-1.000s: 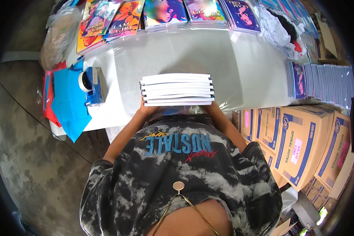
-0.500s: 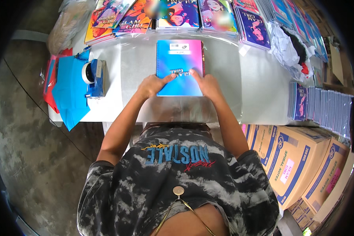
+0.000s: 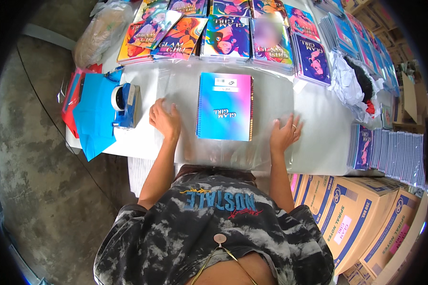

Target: The person places spiral-bound notebooks into clear plastic sleeves, seals them with tape, and stacks the packaged items on the table. The person repeats this process for multiple notebooks, handling them one at a time.

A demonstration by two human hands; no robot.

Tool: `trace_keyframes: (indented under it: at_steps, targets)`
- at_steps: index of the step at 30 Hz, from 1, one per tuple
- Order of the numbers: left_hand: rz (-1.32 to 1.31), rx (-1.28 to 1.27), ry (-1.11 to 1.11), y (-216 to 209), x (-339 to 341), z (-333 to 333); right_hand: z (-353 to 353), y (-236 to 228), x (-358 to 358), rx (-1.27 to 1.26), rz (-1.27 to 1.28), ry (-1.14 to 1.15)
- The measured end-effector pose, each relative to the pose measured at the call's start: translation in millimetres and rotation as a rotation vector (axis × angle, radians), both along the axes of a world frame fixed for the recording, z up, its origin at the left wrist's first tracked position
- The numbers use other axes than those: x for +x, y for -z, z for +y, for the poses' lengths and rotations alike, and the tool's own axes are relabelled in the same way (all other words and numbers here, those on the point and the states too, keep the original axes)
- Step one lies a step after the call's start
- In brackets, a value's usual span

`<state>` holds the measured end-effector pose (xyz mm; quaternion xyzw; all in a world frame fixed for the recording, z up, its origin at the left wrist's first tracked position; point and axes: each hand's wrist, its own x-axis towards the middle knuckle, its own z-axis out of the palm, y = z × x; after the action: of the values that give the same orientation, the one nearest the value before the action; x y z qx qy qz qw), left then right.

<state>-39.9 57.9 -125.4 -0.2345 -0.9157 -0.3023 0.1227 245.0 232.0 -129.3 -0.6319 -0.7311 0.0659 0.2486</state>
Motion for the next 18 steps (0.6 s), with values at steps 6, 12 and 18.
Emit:
trace_keyframes:
  at_steps: [6, 12, 18]
  targets:
    - [-0.295, 0.078, 0.017, -30, -12, 3, 0, 11, -7, 0.127, -0.049, -0.098]
    - [-0.562, 0.069, 0.268, -21, -58, -19, 17, -41, -6, -0.257, 0.576, 0.046]
    - [-1.056, 0.129, 0.481, -70, -33, -33, 47, -45, 29, -0.669, 0.862, -0.109]
